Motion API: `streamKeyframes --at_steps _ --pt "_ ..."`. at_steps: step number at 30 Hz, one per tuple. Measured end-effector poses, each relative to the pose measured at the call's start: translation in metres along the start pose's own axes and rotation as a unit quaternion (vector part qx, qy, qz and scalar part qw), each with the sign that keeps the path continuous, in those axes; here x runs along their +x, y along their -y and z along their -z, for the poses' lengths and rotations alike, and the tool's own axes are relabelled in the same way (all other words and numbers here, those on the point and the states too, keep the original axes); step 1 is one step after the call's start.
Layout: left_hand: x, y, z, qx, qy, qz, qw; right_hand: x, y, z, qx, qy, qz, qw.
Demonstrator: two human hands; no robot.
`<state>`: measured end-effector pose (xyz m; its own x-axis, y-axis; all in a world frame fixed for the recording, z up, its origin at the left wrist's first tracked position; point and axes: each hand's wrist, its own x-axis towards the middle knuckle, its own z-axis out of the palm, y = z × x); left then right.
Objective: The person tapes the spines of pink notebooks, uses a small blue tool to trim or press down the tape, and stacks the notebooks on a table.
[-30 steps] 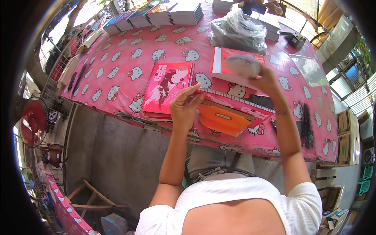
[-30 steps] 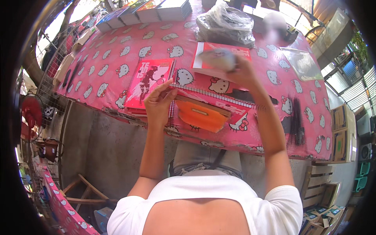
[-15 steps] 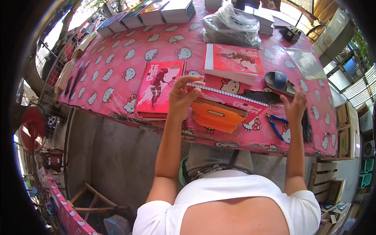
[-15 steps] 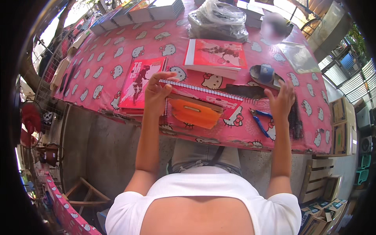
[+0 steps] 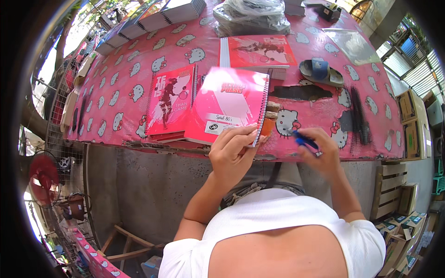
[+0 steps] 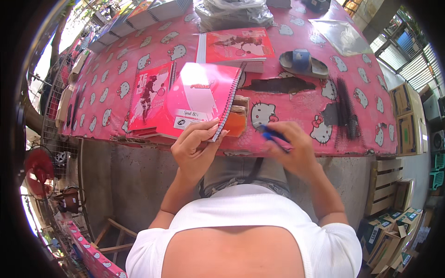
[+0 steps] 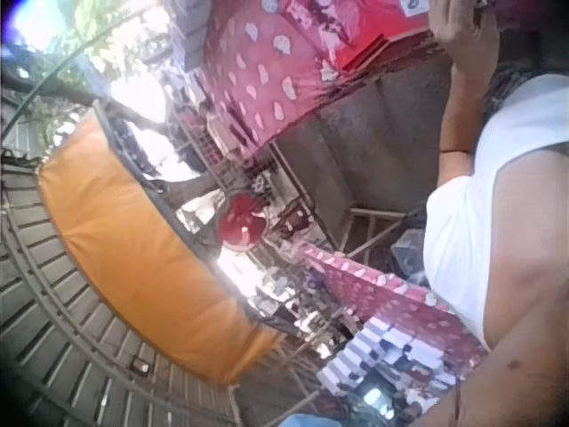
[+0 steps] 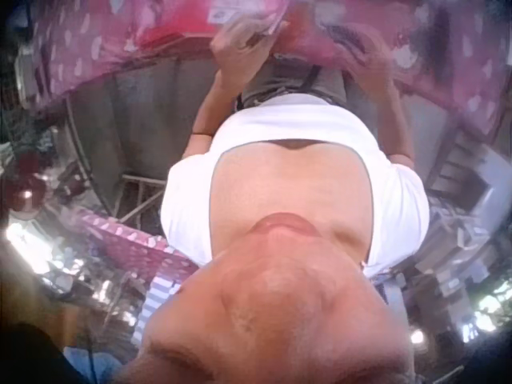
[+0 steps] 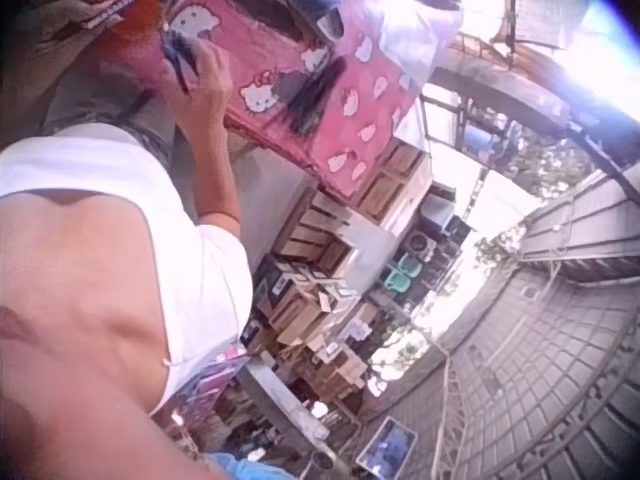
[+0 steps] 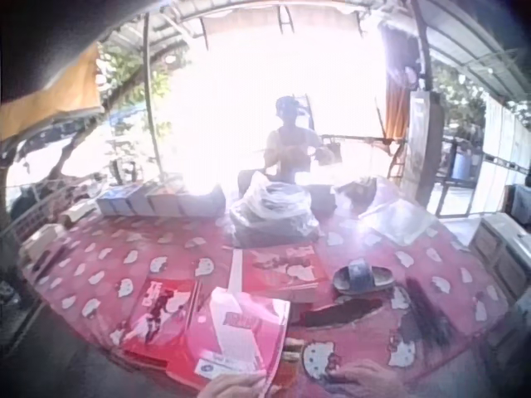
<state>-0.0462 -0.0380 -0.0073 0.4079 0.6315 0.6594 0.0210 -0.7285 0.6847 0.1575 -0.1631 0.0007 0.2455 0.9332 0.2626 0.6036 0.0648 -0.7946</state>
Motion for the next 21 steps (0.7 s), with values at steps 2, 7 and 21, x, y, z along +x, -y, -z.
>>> streamKeyframes --at_steps 2,7,21 --pt "0.001 0.000 -0.009 0.001 -0.056 -0.011 0.998 0.004 0.023 -0.003 -0.032 0.009 0.096 0.995" --pt "0.004 0.000 -0.007 0.013 -0.041 -0.018 0.999 0.009 0.035 -0.012 -0.060 0.015 0.171 0.983" --pt "0.031 0.000 0.016 0.078 -0.158 -0.063 0.982 0.013 -0.011 0.001 0.097 0.020 -0.085 0.991"
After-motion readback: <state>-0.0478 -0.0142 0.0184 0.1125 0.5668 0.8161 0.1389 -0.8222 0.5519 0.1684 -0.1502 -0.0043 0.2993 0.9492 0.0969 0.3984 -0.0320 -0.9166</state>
